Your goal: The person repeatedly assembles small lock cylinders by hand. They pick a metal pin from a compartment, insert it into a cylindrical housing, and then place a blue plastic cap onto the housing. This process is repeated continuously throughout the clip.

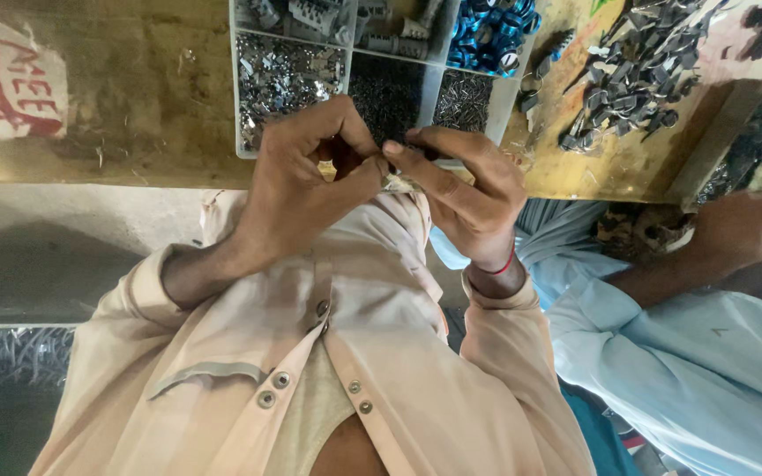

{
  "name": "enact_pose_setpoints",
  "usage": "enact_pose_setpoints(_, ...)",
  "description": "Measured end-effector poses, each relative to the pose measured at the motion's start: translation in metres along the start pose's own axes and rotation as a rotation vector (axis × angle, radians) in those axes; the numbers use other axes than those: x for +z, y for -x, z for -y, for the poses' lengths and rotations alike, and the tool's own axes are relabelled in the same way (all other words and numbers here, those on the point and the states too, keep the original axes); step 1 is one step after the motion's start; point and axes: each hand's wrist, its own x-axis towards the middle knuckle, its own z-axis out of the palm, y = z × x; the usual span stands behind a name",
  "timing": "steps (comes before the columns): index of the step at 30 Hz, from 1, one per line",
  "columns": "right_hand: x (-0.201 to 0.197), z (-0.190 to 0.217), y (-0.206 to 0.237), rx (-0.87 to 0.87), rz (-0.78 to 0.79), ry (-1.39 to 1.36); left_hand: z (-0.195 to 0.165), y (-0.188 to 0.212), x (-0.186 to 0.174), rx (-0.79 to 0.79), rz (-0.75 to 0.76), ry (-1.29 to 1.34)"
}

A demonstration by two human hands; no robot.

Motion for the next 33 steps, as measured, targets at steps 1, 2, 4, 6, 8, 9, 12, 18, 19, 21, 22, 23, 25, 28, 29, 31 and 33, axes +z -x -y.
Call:
enact_pose_setpoints(1,-0.003,-0.001,0.000,-0.005,0.019,0.015,-0.001,0.000,0.000,-0.002,0.016,-0.009)
enact_pose_setpoints(2,-0.003,0.000,0.000,-0.010,0.037,0.030,-0.002,-0.001,-0.001,-0.003,0.033,-0.018)
enact_pose_setpoints(4,-0.002,0.002,-0.001,-0.004,0.044,0.091,-0.004,-0.002,0.001,0.150,-0.006,-0.196)
enact_pose_setpoints(6,0.003,0.008,-0.002,0.034,0.013,0.173,-0.003,-0.001,0.008,0.463,-0.110,-0.531)
enact_pose_setpoints(8,0.008,0.016,-0.005,0.112,-0.053,0.273,0.000,0.000,0.012,0.405,-0.027,-0.261)
enact_pose_setpoints(9,0.006,0.019,-0.007,0.127,-0.017,0.184,0.002,0.001,0.012,0.372,0.015,-0.126)
enact_pose_setpoints(12,-0.010,0.017,-0.016,0.220,0.072,-0.031,0.011,0.003,0.006,0.309,0.065,-0.151)
enact_pose_setpoints(18,-0.027,-0.043,-0.027,0.304,-0.144,0.375,0.024,0.003,-0.002,0.384,0.157,-0.209)
enact_pose_setpoints(19,-0.025,-0.053,-0.024,0.299,-0.159,0.370,0.025,0.002,-0.002,0.387,0.176,-0.178)
enact_pose_setpoints(21,-0.019,-0.065,-0.013,0.487,-0.257,0.172,0.027,0.000,-0.002,0.393,0.202,-0.124)
enact_pose_setpoints(22,-0.016,-0.067,-0.008,0.591,-0.293,0.062,0.027,0.001,-0.002,0.375,0.188,-0.138)
enact_pose_setpoints(23,-0.016,-0.071,-0.005,0.558,-0.292,-0.046,0.029,0.000,-0.002,0.359,0.177,-0.151)
enact_pose_setpoints(25,-0.018,-0.074,-0.002,0.478,-0.306,-0.257,0.034,-0.003,-0.002,0.376,0.169,-0.178)
enact_pose_setpoints(28,-0.022,-0.070,-0.005,0.422,-0.337,-0.464,0.039,-0.004,0.000,0.464,0.136,-0.256)
enact_pose_setpoints(29,-0.024,-0.067,-0.007,0.413,-0.290,-0.576,0.040,-0.005,0.002,0.517,0.112,-0.323)
enact_pose_setpoints(31,-0.024,-0.056,-0.006,0.392,-0.191,-0.800,0.039,-0.006,0.002,0.630,0.091,-0.497)
enact_pose_setpoints(33,-0.019,-0.038,0.005,0.442,-0.124,-0.860,0.034,-0.008,0.001,0.760,0.097,-0.710)
